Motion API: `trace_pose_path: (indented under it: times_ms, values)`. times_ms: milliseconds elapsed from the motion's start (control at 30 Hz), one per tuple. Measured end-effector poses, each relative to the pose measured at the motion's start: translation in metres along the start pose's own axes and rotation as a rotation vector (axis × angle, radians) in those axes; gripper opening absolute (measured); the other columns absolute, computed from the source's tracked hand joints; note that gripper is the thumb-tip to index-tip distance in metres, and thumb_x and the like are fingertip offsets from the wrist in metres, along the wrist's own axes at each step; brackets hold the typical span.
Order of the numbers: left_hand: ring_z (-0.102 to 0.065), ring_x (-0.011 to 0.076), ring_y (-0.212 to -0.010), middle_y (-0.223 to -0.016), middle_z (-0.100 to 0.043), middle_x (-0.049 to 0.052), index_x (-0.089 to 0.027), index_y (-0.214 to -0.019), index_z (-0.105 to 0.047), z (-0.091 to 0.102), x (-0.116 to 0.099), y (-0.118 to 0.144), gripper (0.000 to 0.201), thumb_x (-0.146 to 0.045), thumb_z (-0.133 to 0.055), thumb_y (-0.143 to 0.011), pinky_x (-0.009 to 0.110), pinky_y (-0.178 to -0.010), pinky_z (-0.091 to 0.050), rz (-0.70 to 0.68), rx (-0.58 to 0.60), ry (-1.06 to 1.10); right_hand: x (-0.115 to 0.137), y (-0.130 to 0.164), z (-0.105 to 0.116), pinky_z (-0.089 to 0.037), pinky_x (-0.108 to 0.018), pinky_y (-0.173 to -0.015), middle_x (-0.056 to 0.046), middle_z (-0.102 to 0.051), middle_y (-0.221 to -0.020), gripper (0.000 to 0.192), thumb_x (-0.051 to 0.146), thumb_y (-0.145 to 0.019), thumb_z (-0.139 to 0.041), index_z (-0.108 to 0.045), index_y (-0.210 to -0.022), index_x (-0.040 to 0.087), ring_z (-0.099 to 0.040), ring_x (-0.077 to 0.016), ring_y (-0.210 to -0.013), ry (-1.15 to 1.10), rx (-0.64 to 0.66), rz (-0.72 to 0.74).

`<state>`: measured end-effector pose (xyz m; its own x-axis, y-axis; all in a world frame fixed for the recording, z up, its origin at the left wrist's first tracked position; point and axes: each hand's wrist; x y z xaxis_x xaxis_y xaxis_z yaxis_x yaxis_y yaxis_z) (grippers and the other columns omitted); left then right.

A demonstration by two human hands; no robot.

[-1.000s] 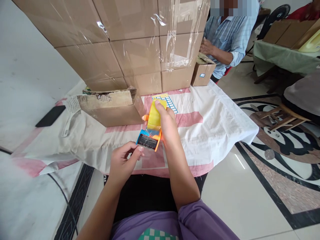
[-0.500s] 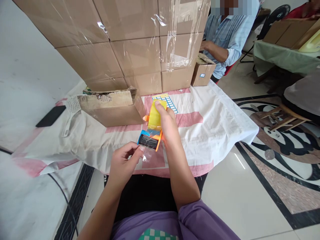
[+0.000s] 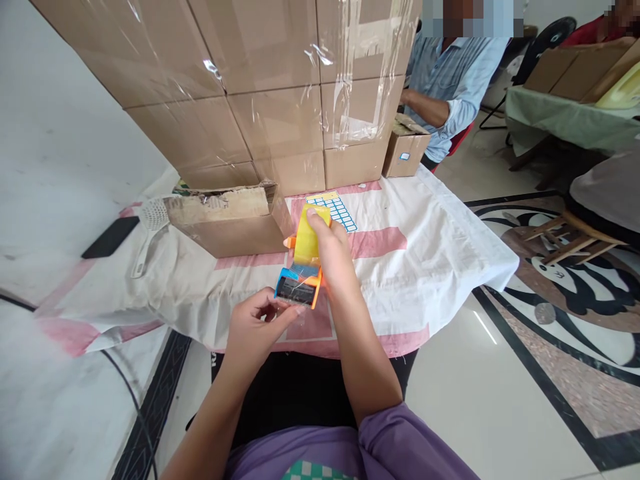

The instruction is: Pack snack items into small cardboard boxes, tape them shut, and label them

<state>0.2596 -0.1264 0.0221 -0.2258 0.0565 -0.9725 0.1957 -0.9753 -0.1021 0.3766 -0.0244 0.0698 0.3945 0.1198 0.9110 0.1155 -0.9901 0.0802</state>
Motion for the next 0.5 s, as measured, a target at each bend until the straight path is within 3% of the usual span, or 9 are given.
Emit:
trace_pose_path:
  times_ms: [167,367,500]
  values:
    - [-0.048,0.0082,-0.053,-0.057,-0.06,-0.004,-0.019,-0.059,-0.055,-0.001,0.005,0.0,0.028,-0.029,-0.077,-0.072,0.02,-0.052,-0.039,-0.003,-0.004,-0.007,0.001,-0.001,0.001,-0.059,-0.042,-0.055,-0.006,-0.072,-0.073,0.04,0.06,-0.079,-0.068,-0.06,-0.093,0.023,-0.072,-0.0301,-0.072,-0.009,-0.006,0.008]
    - [-0.052,0.0106,-0.058,-0.062,-0.063,-0.002,-0.019,-0.067,-0.064,0.011,0.006,-0.001,0.023,-0.034,-0.068,-0.084,0.023,-0.056,-0.04,-0.079,0.18,0.012,-0.001,-0.006,0.007,-0.056,-0.041,-0.055,-0.006,-0.071,-0.072,0.042,0.061,-0.079,-0.067,-0.061,-0.095,0.022,-0.072,-0.0292,-0.068,-0.034,-0.001,-0.031]
    - [-0.049,0.0103,-0.058,-0.061,-0.06,-0.002,-0.019,-0.068,-0.063,0.012,0.006,-0.002,0.028,-0.037,-0.066,-0.089,0.023,-0.058,-0.038,-0.128,0.184,-0.058,-0.004,-0.01,0.009,-0.055,-0.043,-0.058,-0.006,-0.072,-0.075,0.045,0.064,-0.08,-0.064,-0.062,-0.097,0.022,-0.068,-0.0268,-0.061,0.007,0.025,-0.052]
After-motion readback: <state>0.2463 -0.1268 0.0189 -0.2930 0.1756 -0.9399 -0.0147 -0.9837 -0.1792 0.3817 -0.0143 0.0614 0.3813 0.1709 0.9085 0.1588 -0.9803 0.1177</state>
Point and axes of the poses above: each hand's wrist, its own y-axis away from the middle knuckle, its own z-axis out of the back of the hand, x = y × z
